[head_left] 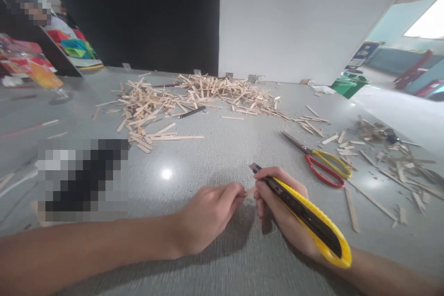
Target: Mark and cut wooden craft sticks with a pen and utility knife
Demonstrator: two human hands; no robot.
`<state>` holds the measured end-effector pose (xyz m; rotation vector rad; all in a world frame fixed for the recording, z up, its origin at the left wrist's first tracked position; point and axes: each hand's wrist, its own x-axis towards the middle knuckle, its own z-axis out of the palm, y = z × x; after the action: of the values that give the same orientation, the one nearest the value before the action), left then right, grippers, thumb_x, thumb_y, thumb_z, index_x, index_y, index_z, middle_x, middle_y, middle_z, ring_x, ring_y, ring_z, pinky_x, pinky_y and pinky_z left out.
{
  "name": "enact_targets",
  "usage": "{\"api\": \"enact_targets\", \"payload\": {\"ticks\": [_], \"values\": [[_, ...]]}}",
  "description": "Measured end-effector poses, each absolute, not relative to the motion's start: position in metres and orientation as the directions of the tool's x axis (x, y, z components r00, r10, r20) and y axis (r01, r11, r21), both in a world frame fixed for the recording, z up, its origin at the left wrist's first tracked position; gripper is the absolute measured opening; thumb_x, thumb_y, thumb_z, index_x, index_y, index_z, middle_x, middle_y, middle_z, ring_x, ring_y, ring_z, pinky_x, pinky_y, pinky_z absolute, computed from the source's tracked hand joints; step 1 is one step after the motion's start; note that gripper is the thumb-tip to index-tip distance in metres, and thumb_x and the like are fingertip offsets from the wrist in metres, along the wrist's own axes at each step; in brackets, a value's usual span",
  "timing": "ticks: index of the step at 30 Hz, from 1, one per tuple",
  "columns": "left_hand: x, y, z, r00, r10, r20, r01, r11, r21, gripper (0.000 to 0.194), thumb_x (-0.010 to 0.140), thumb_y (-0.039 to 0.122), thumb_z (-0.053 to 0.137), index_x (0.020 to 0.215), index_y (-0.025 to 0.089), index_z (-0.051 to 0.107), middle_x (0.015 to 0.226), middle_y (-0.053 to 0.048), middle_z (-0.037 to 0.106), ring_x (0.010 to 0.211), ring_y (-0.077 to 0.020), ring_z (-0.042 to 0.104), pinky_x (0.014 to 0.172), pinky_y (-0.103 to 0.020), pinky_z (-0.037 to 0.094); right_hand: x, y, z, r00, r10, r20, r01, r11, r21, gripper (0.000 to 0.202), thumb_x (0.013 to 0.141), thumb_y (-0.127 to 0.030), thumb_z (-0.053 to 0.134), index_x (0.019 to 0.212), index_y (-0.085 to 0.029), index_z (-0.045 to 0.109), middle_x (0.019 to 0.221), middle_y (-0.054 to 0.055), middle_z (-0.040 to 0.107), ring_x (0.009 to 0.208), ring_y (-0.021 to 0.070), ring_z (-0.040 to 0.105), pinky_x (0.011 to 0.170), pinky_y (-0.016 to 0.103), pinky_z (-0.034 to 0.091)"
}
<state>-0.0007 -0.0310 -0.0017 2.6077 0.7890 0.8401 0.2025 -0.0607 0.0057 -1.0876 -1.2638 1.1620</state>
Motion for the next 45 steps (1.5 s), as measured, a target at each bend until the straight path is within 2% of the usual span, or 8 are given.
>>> {"api": "enact_targets", "payload": {"ticks": [3, 9, 16, 21, 29, 36, 40, 45], "values": [[0.002, -0.032, 0.002, 0.619, 0.594, 0.514, 0.429, -0.803, 0.413, 0.009, 0.109, 0.015, 0.046, 0.111, 0.017, 0.054, 0.088, -0.003, 0.074, 0.070, -0.0166, 0.073, 0.059, -0.026, 0.055, 0.203, -0.060, 0.007, 0.021, 0.991, 0.129, -0.008, 0.129, -0.992, 0.012, 0.102, -0.036, 0.067, 0.103, -0.024, 0.066, 0.064, -0.006, 0.064, 0.044, 0.0090, 0.062, 0.042, 0.018, 0.047], [0.000, -0.031, -0.002, 0.569, 0.552, 0.609, 0.407, -0.833, 0.374, 0.018, 0.105, 0.006, 0.050, 0.113, 0.018, 0.060, 0.098, -0.005, 0.079, 0.080, -0.0172, 0.077, 0.069, -0.028, 0.061, 0.204, -0.060, 0.005, -0.048, 0.990, 0.130, -0.028, 0.129, -0.991, 0.011, 0.103, -0.035, 0.065, 0.104, -0.025, 0.063, 0.064, -0.006, 0.065, 0.047, 0.0096, 0.062, 0.045, 0.019, 0.047], [0.001, -0.030, 0.001, 0.580, 0.597, 0.554, 0.429, -0.802, 0.416, 0.017, 0.109, 0.014, 0.046, 0.099, 0.018, 0.059, 0.081, 0.000, 0.072, 0.067, -0.0140, 0.071, 0.060, -0.025, 0.055, 0.203, -0.063, 0.004, -0.078, 0.985, 0.152, -0.027, 0.150, -0.988, 0.013, 0.103, -0.037, 0.064, 0.104, -0.024, 0.063, 0.062, -0.006, 0.063, 0.045, 0.0115, 0.063, 0.042, 0.020, 0.047], [0.000, -0.029, 0.001, 0.616, 0.587, 0.524, 0.421, -0.809, 0.411, 0.017, 0.111, 0.014, 0.042, 0.101, 0.019, 0.056, 0.086, 0.001, 0.071, 0.068, -0.0131, 0.071, 0.062, -0.024, 0.055, 0.206, -0.064, 0.003, -0.122, 0.974, 0.190, 0.023, 0.194, -0.981, 0.012, 0.104, -0.036, 0.063, 0.107, -0.025, 0.063, 0.061, -0.005, 0.064, 0.048, 0.0118, 0.063, 0.049, 0.022, 0.050], [-0.005, -0.030, -0.009, 0.719, 0.511, 0.472, 0.423, -0.859, 0.287, 0.021, 0.105, 0.003, 0.036, 0.108, 0.016, 0.051, 0.091, -0.004, 0.065, 0.067, -0.0165, 0.065, 0.057, -0.028, 0.052, 0.207, -0.065, 0.002, -0.170, 0.970, 0.175, 0.008, 0.179, -0.984, 0.009, 0.105, -0.034, 0.062, 0.107, -0.026, 0.062, 0.060, -0.006, 0.065, 0.047, 0.0111, 0.062, 0.047, 0.020, 0.049], [-0.004, -0.029, -0.014, 0.757, 0.481, 0.443, 0.447, -0.875, 0.186, 0.029, 0.096, -0.004, 0.031, 0.100, 0.018, 0.051, 0.089, -0.006, 0.057, 0.062, -0.0179, 0.054, 0.044, -0.028, 0.035, 0.206, -0.065, 0.001, -0.180, 0.969, 0.171, -0.015, 0.171, -0.985, 0.008, 0.104, -0.034, 0.063, 0.107, -0.026, 0.062, 0.060, -0.006, 0.065, 0.047, 0.0114, 0.063, 0.048, 0.021, 0.051], [-0.003, -0.029, -0.013, 0.714, 0.545, 0.439, 0.469, -0.839, 0.277, 0.028, 0.096, -0.001, 0.029, 0.100, 0.020, 0.047, 0.089, -0.004, 0.055, 0.060, -0.0166, 0.049, 0.046, -0.028, 0.033, 0.202, -0.063, 0.004, -0.087, 0.975, 0.205, -0.041, 0.202, -0.979, 0.005, 0.103, -0.031, 0.063, 0.104, -0.026, 0.063, 0.061, -0.006, 0.064, 0.046, 0.0102, 0.062, 0.046, 0.019, 0.048], [-0.002, -0.030, 0.000, 0.583, 0.693, 0.424, 0.474, -0.714, 0.516, 0.019, 0.105, 0.009, 0.031, 0.105, 0.019, 0.047, 0.097, -0.004, 0.054, 0.066, -0.0146, 0.051, 0.054, -0.028, 0.038, 0.199, -0.059, 0.007, 0.091, 0.965, 0.248, 0.020, 0.247, -0.969, 0.003, 0.101, -0.029, 0.066, 0.102, -0.026, 0.064, 0.069, -0.005, 0.067, 0.048, 0.0108, 0.065, 0.049, 0.022, 0.052]]}}
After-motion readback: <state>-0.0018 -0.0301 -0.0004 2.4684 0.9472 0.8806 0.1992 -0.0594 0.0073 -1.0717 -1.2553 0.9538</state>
